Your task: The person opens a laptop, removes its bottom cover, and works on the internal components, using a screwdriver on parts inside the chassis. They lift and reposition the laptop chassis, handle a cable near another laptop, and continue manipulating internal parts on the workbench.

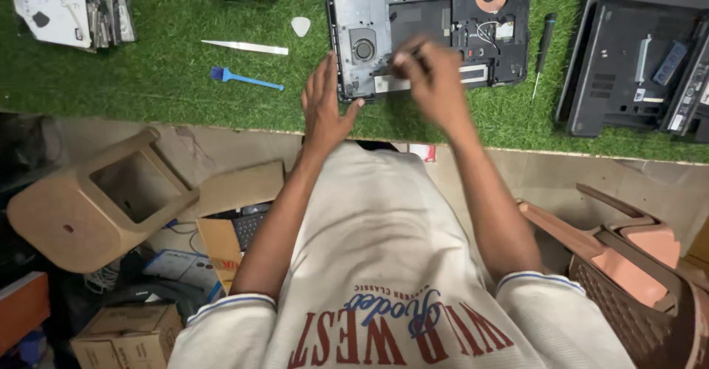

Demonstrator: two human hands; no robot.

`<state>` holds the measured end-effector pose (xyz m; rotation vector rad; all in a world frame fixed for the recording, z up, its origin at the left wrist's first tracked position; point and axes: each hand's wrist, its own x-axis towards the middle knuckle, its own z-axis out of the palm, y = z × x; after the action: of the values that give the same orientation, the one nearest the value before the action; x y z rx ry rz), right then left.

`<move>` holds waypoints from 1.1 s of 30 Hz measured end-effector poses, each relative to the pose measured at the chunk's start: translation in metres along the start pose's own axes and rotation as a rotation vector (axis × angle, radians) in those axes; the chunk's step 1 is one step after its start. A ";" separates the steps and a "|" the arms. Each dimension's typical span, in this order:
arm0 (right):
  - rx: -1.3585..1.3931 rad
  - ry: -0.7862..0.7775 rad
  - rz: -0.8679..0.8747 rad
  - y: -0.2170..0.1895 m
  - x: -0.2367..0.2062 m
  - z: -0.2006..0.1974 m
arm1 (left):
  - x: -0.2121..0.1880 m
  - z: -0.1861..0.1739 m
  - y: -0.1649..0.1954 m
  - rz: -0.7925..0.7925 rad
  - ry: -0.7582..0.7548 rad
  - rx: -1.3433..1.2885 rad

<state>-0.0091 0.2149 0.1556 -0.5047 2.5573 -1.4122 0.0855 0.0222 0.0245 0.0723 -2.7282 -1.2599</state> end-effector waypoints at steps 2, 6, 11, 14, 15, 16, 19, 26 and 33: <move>0.006 0.072 -0.057 -0.002 0.004 -0.024 | -0.002 0.000 0.001 -0.003 0.008 -0.005; 0.065 0.064 -0.057 0.001 -0.020 -0.036 | 0.000 0.000 0.002 -0.003 -0.012 0.014; 0.199 0.174 0.110 0.029 -0.068 0.007 | -0.003 -0.001 0.003 0.037 0.010 -0.007; 0.518 0.243 0.195 0.053 -0.082 0.022 | -0.002 -0.002 0.002 0.029 -0.009 0.000; 0.580 0.269 0.223 0.060 -0.086 0.024 | -0.001 -0.002 0.003 0.018 -0.021 -0.001; 0.646 0.290 0.247 0.067 -0.087 0.026 | 0.000 -0.001 0.003 0.022 -0.018 0.004; 0.740 0.330 0.311 0.081 -0.093 0.033 | -0.001 -0.001 0.004 0.014 -0.020 0.012; 0.814 0.356 0.324 0.092 -0.094 0.044 | 0.000 0.003 0.001 0.011 -0.029 0.010; 0.793 0.382 0.297 0.089 -0.093 0.047 | -0.002 0.005 -0.002 -0.016 -0.057 0.013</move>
<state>0.0736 0.2571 0.0549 0.2809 1.9069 -2.3438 0.0865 0.0246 0.0196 0.0608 -2.7893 -1.2679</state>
